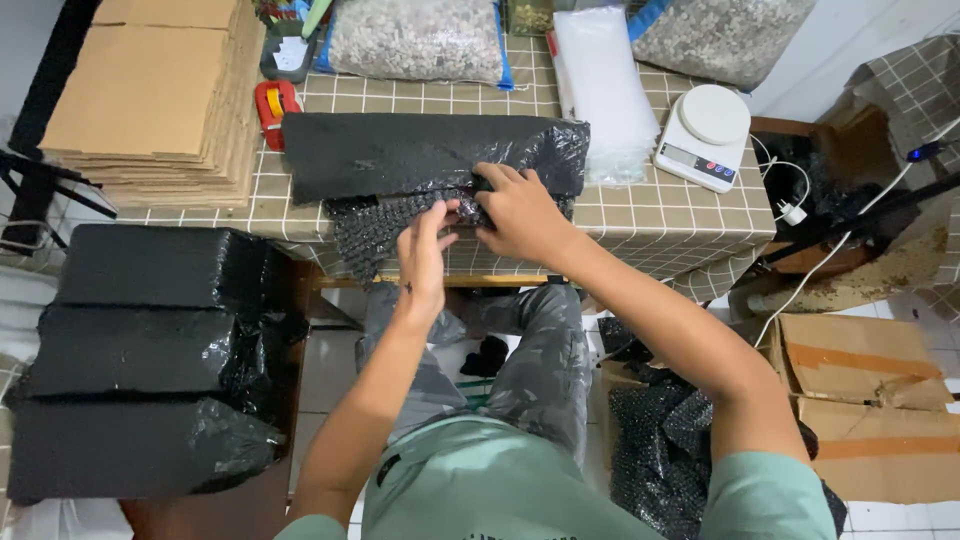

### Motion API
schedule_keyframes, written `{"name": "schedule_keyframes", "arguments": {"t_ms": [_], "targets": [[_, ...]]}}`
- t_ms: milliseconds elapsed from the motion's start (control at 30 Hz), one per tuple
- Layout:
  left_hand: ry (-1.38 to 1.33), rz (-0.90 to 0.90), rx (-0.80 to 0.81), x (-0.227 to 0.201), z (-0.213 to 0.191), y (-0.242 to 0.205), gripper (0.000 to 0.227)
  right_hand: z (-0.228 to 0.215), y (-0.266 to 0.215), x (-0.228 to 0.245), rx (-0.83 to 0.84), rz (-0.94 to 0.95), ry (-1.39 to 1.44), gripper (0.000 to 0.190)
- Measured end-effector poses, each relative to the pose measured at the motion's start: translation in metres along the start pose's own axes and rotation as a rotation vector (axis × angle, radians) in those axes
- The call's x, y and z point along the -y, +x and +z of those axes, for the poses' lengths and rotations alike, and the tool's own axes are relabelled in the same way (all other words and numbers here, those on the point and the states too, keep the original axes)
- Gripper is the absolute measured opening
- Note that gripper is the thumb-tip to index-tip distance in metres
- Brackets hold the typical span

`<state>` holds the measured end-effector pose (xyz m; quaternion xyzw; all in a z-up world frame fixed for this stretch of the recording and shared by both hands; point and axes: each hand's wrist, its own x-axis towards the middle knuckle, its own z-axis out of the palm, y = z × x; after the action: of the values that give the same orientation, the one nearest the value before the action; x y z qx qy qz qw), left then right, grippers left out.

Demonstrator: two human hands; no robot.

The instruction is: The person places a small plastic bag into a black bubble mailer, then puts the mailer into a cardboard box. They add a small white item, close the box, and wrap it in black bubble wrap, securing it with tape. The finished package is stacked with others.

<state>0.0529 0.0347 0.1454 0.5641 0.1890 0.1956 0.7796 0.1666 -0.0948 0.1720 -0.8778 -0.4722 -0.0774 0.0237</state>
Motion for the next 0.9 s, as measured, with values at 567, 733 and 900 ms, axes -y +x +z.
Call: {"name": "schedule_keyframes", "arguments": {"t_ms": [567, 733, 900], "targets": [[1.491, 1.047, 0.005, -0.069, -0.108, 0.025, 0.071, -0.026, -0.013, -0.002, 0.113, -0.123, 0.183, 0.026], [1.841, 0.765, 0.376, -0.094, -0.135, 0.083, 0.025, -0.017, -0.011, -0.012, 0.108, -0.147, 0.149, 0.028], [1.849, 0.604, 0.522, -0.134, -0.106, 0.088, 0.013, -0.014, -0.011, -0.008, 0.103, -0.12, 0.194, 0.028]]}}
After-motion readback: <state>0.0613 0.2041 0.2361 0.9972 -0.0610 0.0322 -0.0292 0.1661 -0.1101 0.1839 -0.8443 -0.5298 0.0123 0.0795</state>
